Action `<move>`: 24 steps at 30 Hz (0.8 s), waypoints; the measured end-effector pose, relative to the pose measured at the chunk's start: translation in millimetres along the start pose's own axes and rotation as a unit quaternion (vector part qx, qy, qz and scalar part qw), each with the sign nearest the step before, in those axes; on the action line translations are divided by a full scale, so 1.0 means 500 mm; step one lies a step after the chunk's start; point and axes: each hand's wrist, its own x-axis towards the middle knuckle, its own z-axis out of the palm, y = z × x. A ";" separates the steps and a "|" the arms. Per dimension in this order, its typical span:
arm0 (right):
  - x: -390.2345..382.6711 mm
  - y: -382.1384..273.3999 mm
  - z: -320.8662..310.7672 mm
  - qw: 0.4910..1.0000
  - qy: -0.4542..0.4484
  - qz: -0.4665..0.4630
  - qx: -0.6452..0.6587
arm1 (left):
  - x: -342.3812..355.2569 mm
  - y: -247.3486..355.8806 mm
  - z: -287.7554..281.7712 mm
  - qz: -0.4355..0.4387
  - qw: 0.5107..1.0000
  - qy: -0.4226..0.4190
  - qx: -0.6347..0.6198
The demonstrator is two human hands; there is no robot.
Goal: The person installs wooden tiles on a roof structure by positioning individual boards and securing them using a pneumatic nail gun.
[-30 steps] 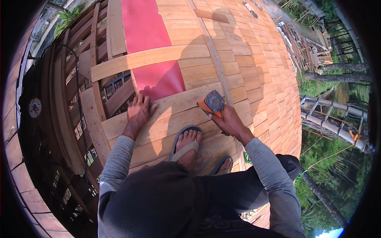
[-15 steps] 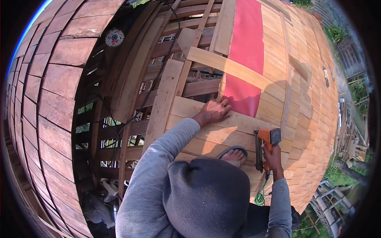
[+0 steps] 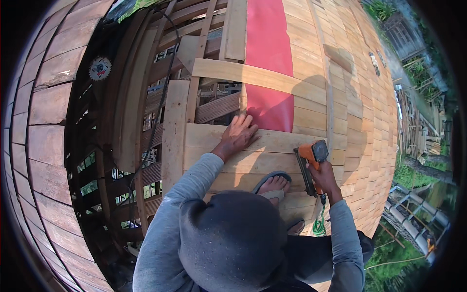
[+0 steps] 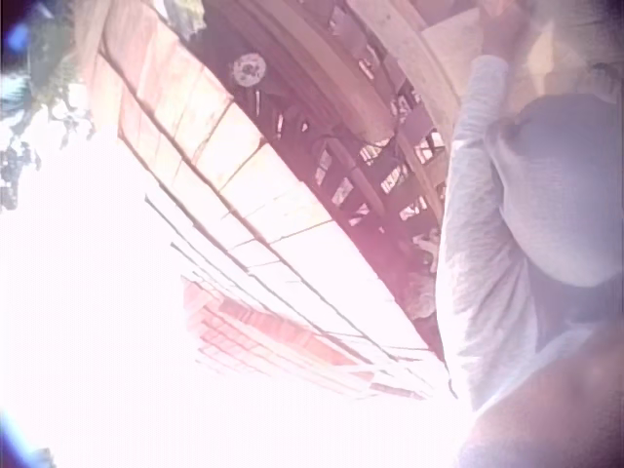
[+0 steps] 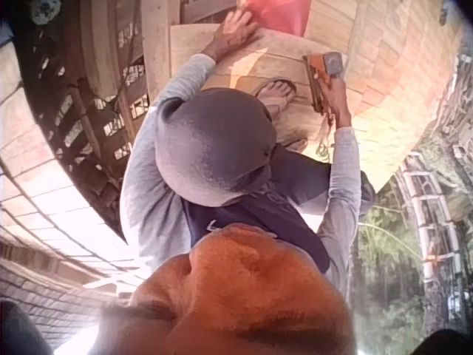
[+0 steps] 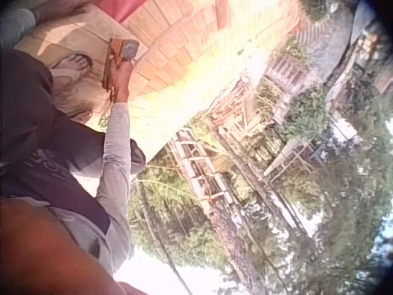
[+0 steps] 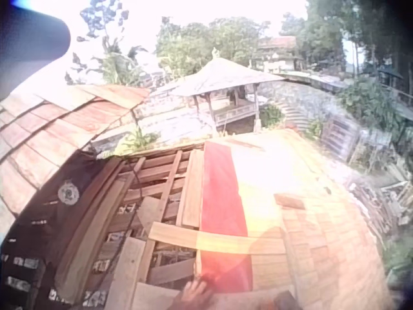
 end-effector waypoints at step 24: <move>-0.018 -0.048 0.041 0.996 -0.012 0.086 -0.032 | -0.025 -0.019 0.031 -0.032 0.999 -0.018 0.022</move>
